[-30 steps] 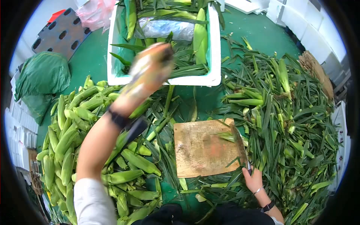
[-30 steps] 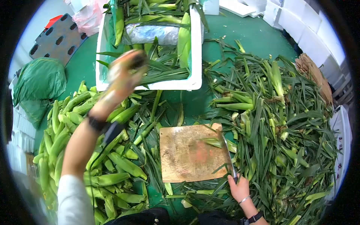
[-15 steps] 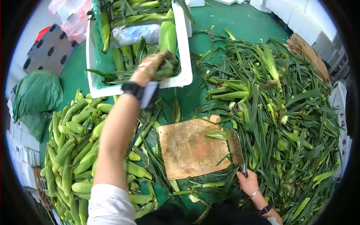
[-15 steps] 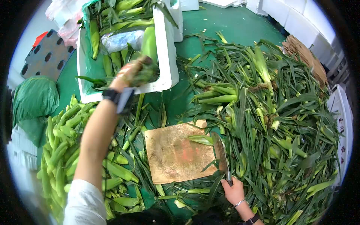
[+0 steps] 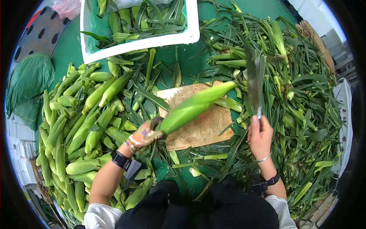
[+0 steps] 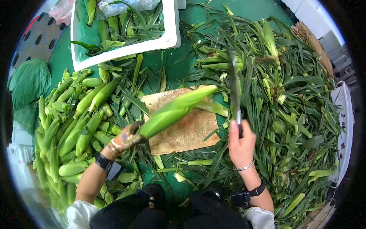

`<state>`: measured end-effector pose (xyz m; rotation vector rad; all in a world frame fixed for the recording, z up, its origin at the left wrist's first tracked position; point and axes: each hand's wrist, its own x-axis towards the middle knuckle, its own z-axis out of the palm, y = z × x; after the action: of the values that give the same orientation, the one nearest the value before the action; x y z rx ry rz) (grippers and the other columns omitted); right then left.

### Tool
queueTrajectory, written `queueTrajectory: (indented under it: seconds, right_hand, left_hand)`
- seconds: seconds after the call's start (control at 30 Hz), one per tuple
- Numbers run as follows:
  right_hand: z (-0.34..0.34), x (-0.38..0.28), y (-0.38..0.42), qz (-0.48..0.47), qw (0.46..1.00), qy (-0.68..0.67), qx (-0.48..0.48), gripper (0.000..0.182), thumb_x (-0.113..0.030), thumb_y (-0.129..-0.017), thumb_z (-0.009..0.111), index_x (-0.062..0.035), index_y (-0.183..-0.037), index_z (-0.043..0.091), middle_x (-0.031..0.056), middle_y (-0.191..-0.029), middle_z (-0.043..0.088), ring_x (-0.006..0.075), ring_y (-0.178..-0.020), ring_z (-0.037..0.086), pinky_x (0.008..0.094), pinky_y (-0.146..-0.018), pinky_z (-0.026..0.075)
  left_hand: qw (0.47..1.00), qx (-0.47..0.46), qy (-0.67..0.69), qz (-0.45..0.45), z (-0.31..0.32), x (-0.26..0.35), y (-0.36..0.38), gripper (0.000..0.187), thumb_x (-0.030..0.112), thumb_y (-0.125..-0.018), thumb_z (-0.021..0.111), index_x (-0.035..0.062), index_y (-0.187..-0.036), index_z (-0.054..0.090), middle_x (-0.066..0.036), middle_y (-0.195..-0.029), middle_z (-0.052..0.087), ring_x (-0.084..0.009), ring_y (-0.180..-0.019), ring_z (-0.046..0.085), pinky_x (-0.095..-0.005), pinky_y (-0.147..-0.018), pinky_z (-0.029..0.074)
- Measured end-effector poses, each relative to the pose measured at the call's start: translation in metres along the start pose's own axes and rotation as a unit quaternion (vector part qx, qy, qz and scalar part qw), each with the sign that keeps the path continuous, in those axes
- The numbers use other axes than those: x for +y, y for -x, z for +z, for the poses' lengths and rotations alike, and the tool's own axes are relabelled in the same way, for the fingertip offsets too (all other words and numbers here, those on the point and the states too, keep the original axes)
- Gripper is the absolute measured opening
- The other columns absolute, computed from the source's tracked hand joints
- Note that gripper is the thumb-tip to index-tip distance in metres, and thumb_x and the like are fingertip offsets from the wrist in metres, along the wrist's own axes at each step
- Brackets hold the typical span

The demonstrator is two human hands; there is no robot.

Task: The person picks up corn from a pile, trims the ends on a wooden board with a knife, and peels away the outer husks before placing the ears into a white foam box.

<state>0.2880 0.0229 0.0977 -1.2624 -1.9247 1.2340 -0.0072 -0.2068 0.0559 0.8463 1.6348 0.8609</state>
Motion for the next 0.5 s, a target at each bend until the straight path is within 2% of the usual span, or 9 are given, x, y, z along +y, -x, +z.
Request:
queueTrajectory:
  seconds: [0.03,0.1,0.13,0.2,0.3,0.33,0.37,0.43,0.5]
  right_hand:
    - [-0.003,-0.021,-0.003,-0.037,0.998,-0.054,0.014,0.024,-0.021,-0.097,0.052,-0.0031,-0.082,0.048,-0.0017,-0.054,0.046,0.0065,-0.046,0.043,0.0248,-0.041,0.033]
    - [-0.002,-0.062,-0.006,-0.113,0.969,-0.210,0.067,0.024,-0.024,-0.098,0.050,-0.0025,-0.087,0.045,0.0013,-0.059,0.048,0.0072,-0.048,0.044,0.0233,-0.043,0.038]
    - [-0.002,-0.075,-0.007,-0.165,0.954,-0.240,0.071,0.029,-0.031,-0.098,0.047,-0.0037,-0.088,0.044,0.0027,-0.062,0.046,0.0094,-0.048,0.044,0.0246,-0.044,0.039]
    - [0.003,-0.083,-0.008,-0.280,0.918,-0.277,0.053,0.040,-0.045,-0.098,0.044,-0.0062,-0.087,0.040,0.0051,-0.065,0.045,0.0144,-0.050,0.045,0.0283,-0.049,0.043]
    - [0.048,-0.040,0.003,-0.366,0.867,-0.335,0.044,0.041,-0.041,-0.094,0.055,-0.0015,-0.087,0.044,0.0046,-0.057,0.044,0.0158,-0.045,0.045,0.0281,-0.045,0.042]
    - [0.056,0.005,0.021,-0.284,0.944,-0.169,-0.014,0.039,-0.038,-0.093,0.056,-0.0001,-0.086,0.047,0.0079,-0.057,0.048,0.0206,-0.046,0.050,0.0320,-0.047,0.044]
    - [0.060,0.047,0.037,-0.189,0.979,0.005,-0.071,0.037,-0.034,-0.093,0.057,0.0013,-0.085,0.050,0.0113,-0.057,0.052,0.0254,-0.048,0.055,0.0360,-0.048,0.046]
    - [0.067,0.060,0.037,-0.016,0.964,0.185,-0.189,0.036,-0.031,-0.091,0.057,0.0036,-0.081,0.056,0.0212,-0.063,0.060,0.0363,-0.059,0.063,0.0432,-0.056,0.049]
    - [0.050,0.053,0.032,0.016,0.965,0.204,-0.166,0.042,-0.034,-0.091,0.056,0.0052,-0.077,0.059,0.0284,-0.070,0.061,0.0431,-0.066,0.063,0.0480,-0.061,0.050]
  left_hand:
    - [0.998,0.023,-0.034,0.042,-0.008,-0.019,-0.009,0.063,0.037,-0.083,0.069,-0.0093,-0.120,0.049,-0.018,-0.108,0.063,-0.0194,-0.097,0.059,-0.0354,-0.083,0.049]
    - [0.976,-0.007,-0.204,0.074,-0.026,-0.039,-0.021,0.062,0.036,-0.082,0.071,-0.0098,-0.118,0.051,-0.020,-0.107,0.063,-0.0193,-0.095,0.060,-0.0358,-0.083,0.049]
    - [0.990,-0.054,-0.119,0.050,-0.031,-0.044,-0.026,0.063,0.037,-0.079,0.074,-0.0100,-0.114,0.053,-0.020,-0.102,0.065,-0.0196,-0.092,0.062,-0.0353,-0.080,0.050]
    - [0.988,-0.081,-0.127,0.019,-0.034,-0.043,-0.027,0.065,0.038,-0.077,0.076,-0.0089,-0.115,0.053,-0.017,-0.101,0.065,-0.0173,-0.089,0.060,-0.0341,-0.081,0.049]
    - [0.981,-0.080,-0.174,-0.020,-0.033,-0.033,-0.024,0.064,0.035,-0.073,0.080,-0.0079,-0.113,0.056,-0.014,-0.096,0.067,-0.0150,-0.084,0.060,-0.0320,-0.078,0.050]
    - [0.973,-0.070,-0.216,-0.028,-0.036,-0.039,-0.025,0.063,0.035,-0.073,0.081,-0.0080,-0.113,0.057,-0.015,-0.095,0.067,-0.0154,-0.083,0.060,-0.0324,-0.077,0.050]
    - [0.964,-0.060,-0.257,-0.038,-0.038,-0.042,-0.025,0.063,0.035,-0.073,0.081,-0.0081,-0.112,0.057,-0.015,-0.094,0.068,-0.0158,-0.082,0.061,-0.0328,-0.076,0.050]
    - [0.959,-0.037,-0.277,-0.037,-0.039,-0.038,-0.018,0.061,0.036,-0.073,0.080,-0.0087,-0.108,0.058,-0.016,-0.090,0.068,-0.0154,-0.080,0.062,-0.0332,-0.069,0.051]
    - [0.975,-0.046,-0.203,-0.084,-0.043,-0.049,-0.006,0.063,0.047,-0.072,0.077,-0.0091,-0.096,0.063,-0.018,-0.072,0.064,-0.0175,-0.064,0.058,-0.0375,-0.055,0.045]
